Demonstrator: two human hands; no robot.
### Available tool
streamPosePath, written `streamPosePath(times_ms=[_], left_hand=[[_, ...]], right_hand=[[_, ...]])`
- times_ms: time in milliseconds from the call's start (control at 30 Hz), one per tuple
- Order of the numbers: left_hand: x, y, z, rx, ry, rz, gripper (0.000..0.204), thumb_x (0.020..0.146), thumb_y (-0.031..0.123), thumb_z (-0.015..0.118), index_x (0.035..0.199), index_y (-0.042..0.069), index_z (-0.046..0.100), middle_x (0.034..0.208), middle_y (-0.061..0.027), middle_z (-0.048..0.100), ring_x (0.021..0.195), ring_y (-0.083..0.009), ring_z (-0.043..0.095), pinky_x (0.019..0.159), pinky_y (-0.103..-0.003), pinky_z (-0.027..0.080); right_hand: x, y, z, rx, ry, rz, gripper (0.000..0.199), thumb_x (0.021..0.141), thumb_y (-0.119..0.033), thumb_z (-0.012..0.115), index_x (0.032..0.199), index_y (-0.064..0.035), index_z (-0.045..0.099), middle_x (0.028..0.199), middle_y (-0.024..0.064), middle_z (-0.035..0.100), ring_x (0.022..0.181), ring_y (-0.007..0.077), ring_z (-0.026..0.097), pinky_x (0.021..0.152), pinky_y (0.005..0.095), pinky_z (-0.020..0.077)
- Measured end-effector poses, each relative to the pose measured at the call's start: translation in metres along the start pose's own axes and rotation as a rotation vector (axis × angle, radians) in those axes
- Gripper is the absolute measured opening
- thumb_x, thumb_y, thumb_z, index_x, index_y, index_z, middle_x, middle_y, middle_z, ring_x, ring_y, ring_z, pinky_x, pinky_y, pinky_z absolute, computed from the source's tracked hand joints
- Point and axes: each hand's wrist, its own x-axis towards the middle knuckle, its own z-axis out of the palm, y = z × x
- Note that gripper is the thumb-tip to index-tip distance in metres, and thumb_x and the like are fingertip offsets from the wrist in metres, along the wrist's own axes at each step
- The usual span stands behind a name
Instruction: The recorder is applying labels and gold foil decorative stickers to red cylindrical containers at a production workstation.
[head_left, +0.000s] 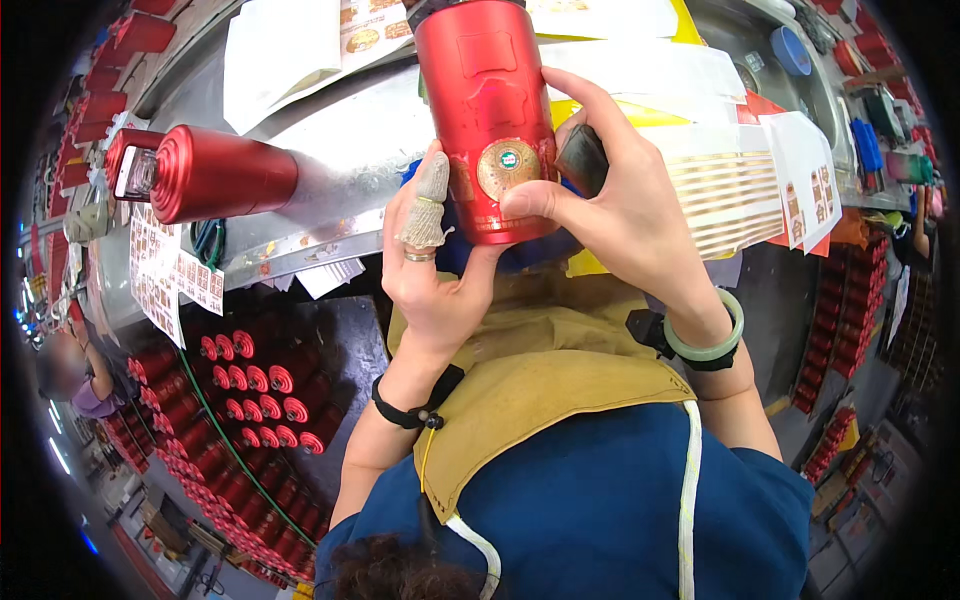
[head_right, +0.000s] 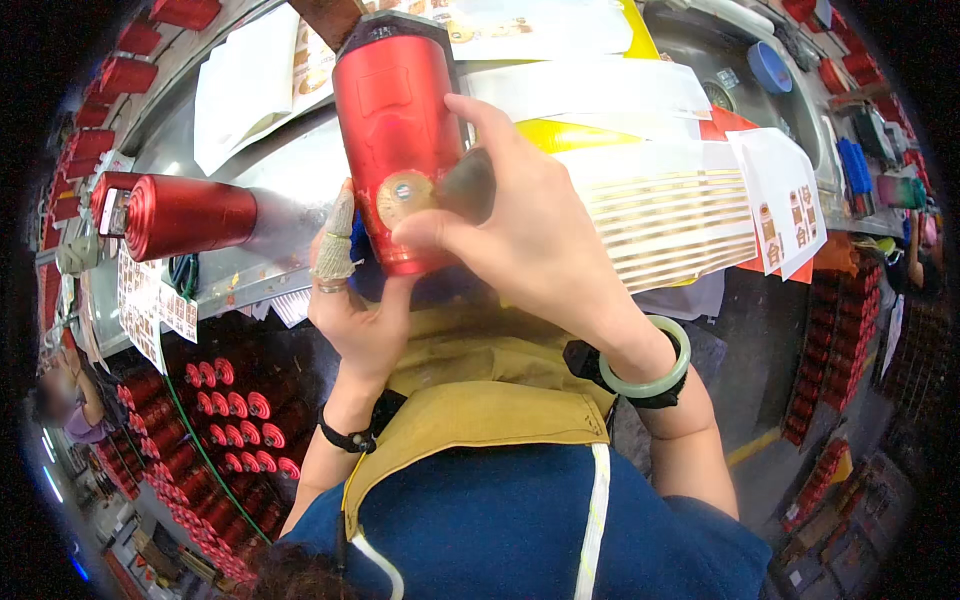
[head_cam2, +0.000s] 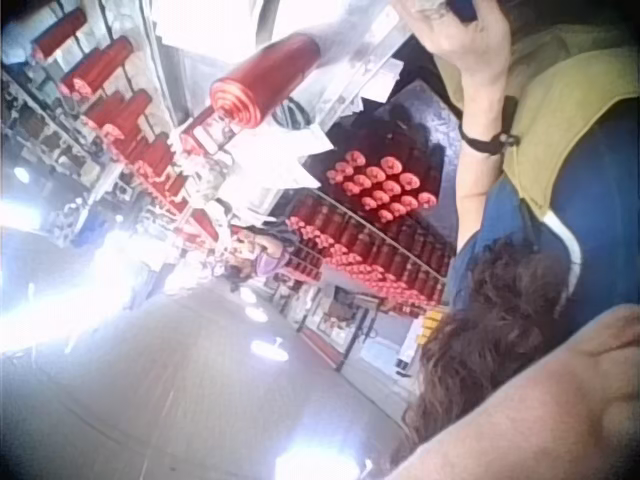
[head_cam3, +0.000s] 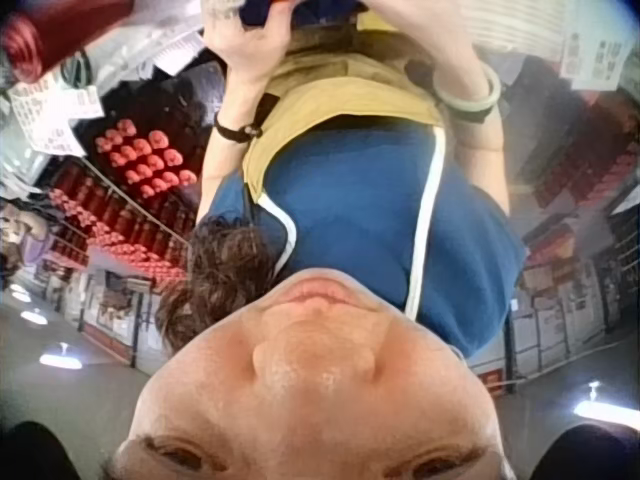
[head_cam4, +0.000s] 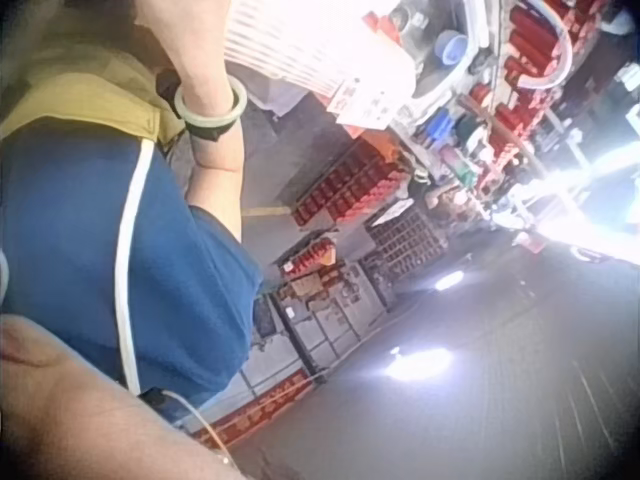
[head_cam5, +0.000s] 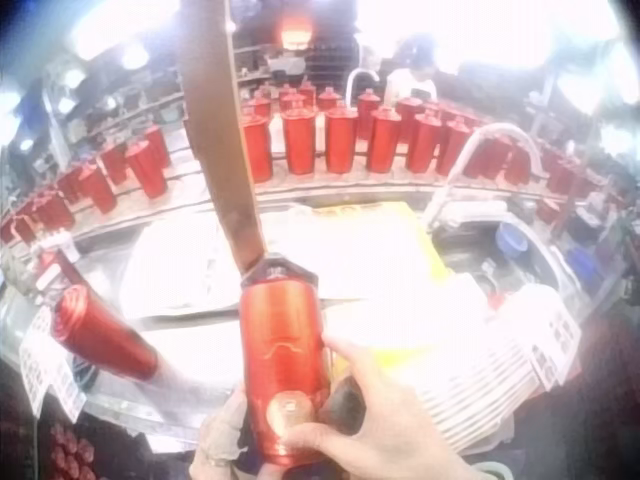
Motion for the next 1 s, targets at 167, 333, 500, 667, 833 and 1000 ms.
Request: streamPosePath(times_ms=[167, 333, 500, 667, 833, 1000], left_hand=[[0.0, -0.001, 0.0, -0.006, -0.005, -0.008, 0.074, 0.074, 0.004, 0.087, 0.143, -0.004, 0.058, 0.14, -0.0221, 0.064, 0.123, -0.0372, 0.064, 0.106, -0.044, 0.05], [-0.001, -0.001, -0.003, 0.041, -0.027, 0.028, 0.072, 0.081, 0.004, 0.085, 0.145, -0.006, 0.054, 0.14, -0.0198, 0.064, 0.125, -0.0303, 0.064, 0.11, -0.04, 0.047], [-0.001, -0.001, -0.001, 0.052, -0.025, 0.046, 0.071, 0.081, 0.004, 0.084, 0.145, -0.006, 0.054, 0.14, -0.0202, 0.064, 0.125, -0.0309, 0.063, 0.11, -0.041, 0.046], [-0.001, 0.0, -0.001, 0.066, -0.018, 0.035, 0.076, 0.076, 0.008, 0.089, 0.144, -0.006, 0.057, 0.142, -0.0225, 0.063, 0.126, -0.0372, 0.062, 0.107, -0.043, 0.05], [-0.004, 0.001, -0.002, 0.035, -0.021, 0.021, 0.076, 0.076, 0.001, 0.086, 0.145, -0.006, 0.055, 0.144, -0.021, 0.061, 0.128, -0.0337, 0.062, 0.111, -0.042, 0.047], [-0.008, 0.003, 0.002, -0.006, 0.03, 0.029, 0.07, 0.077, -0.008, 0.081, 0.143, -0.008, 0.056, 0.141, -0.0199, 0.062, 0.128, -0.0307, 0.062, 0.112, -0.04, 0.046]], right_hand=[[0.0, 0.001, 0.001, 0.052, 0.007, -0.027, 0.087, 0.074, -0.021, 0.093, 0.147, -0.0019, 0.051, 0.09, 0.0065, 0.06, 0.085, 0.0156, 0.058, 0.084, 0.0299, 0.0502], [0.001, 0.003, 0.002, 0.029, 0.029, -0.063, 0.089, 0.072, -0.023, 0.095, 0.147, -0.0025, 0.051, 0.09, 0.0062, 0.061, 0.085, 0.0162, 0.059, 0.084, 0.0304, 0.0503], [0.0, 0.007, 0.001, 0.027, 0.025, -0.062, 0.091, 0.07, -0.024, 0.096, 0.148, -0.0033, 0.052, 0.09, 0.0053, 0.061, 0.085, 0.0162, 0.059, 0.084, 0.0305, 0.0507], [0.0, 0.008, 0.003, 0.024, 0.044, -0.079, 0.088, 0.073, -0.027, 0.093, 0.144, 0.0035, 0.051, 0.093, 0.0174, 0.073, 0.089, 0.0297, 0.07, 0.086, 0.038, 0.054], [0.002, 0.012, 0.002, 0.152, 0.024, 0.0, 0.089, 0.073, -0.026, 0.093, 0.145, 0.0025, 0.05, 0.092, 0.0151, 0.073, 0.087, 0.0267, 0.07, 0.085, 0.0366, 0.0541], [-0.003, 0.017, 0.0, 0.14, -0.023, -0.087, 0.086, 0.077, -0.014, 0.092, 0.151, -0.0043, 0.05, 0.09, -0.0006, 0.054, 0.086, 0.0105, 0.053, 0.082, 0.0257, 0.0461]])
